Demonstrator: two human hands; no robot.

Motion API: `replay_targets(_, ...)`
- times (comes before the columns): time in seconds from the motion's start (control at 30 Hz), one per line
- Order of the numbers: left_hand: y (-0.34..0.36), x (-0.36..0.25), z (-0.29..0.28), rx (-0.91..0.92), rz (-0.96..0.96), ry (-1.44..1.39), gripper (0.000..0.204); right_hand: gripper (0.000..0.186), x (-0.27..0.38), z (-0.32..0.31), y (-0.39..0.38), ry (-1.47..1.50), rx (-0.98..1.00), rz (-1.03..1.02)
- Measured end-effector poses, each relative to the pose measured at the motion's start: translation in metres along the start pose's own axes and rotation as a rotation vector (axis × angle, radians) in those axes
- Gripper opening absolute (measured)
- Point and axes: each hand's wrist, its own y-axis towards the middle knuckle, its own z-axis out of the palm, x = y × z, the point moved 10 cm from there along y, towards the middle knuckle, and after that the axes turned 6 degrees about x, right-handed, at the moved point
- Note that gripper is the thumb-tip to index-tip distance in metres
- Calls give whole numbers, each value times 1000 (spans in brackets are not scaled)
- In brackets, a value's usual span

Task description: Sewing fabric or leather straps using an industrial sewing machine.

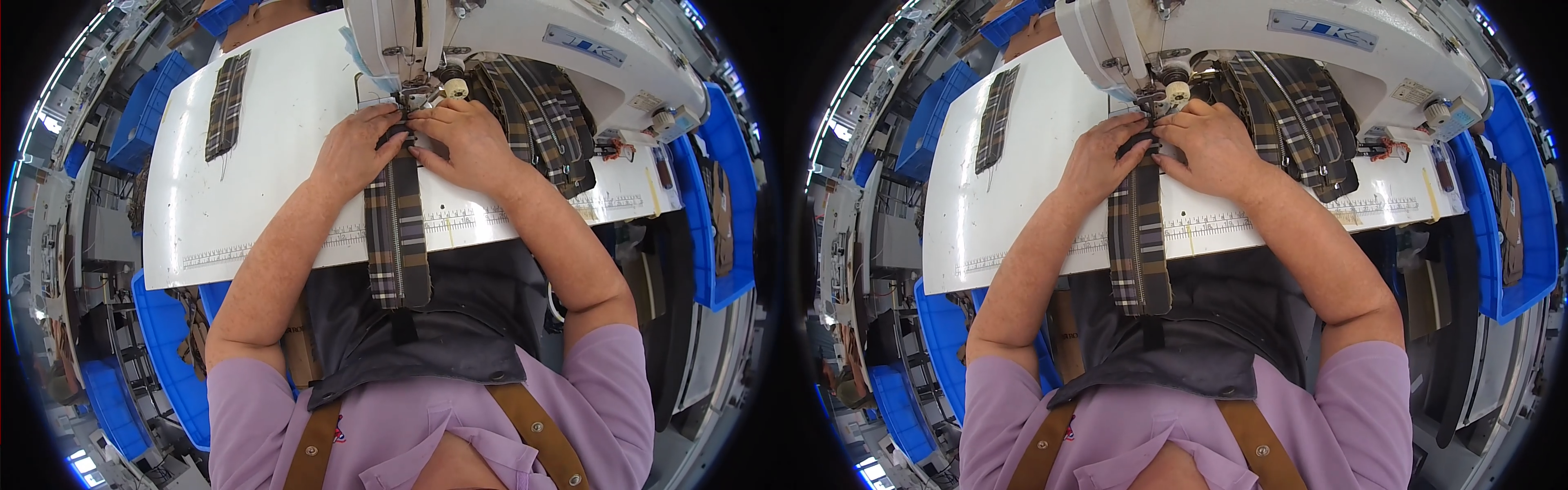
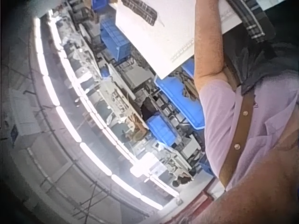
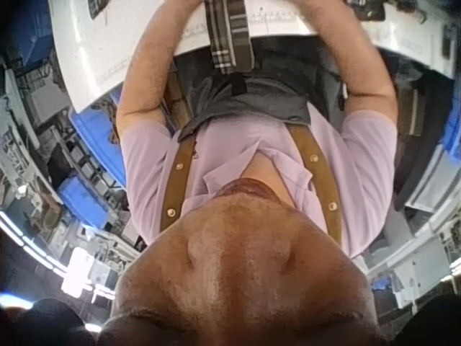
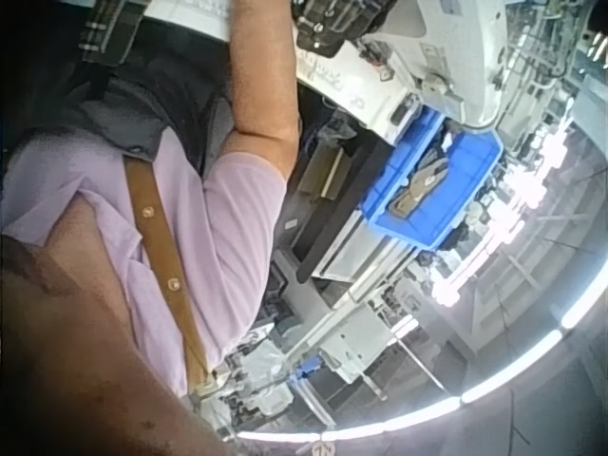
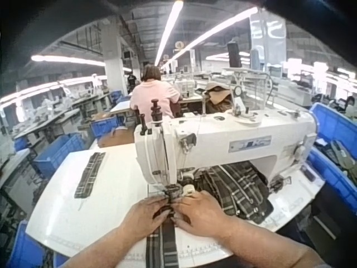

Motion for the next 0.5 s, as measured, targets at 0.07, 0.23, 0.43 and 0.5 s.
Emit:
replay_targets(0.07, -2, -4, -2, -7, 25, -19, 35, 38, 3, -4, -2, 21, -42, -18)
replay_targets(0.23, -6, -12, -3, -17, 89, 2, 38, 42, 4, -7, -3, 23, -55, -31)
replay_targets(0.43, -5, -15, -6, -40, 114, 79, 39, 43, 6, -8, -3, 4, -46, -29)
replay_targets(0.5, -6, -14, -6, -18, 97, 47, 39, 43, 6, -8, -3, 3, -41, -30)
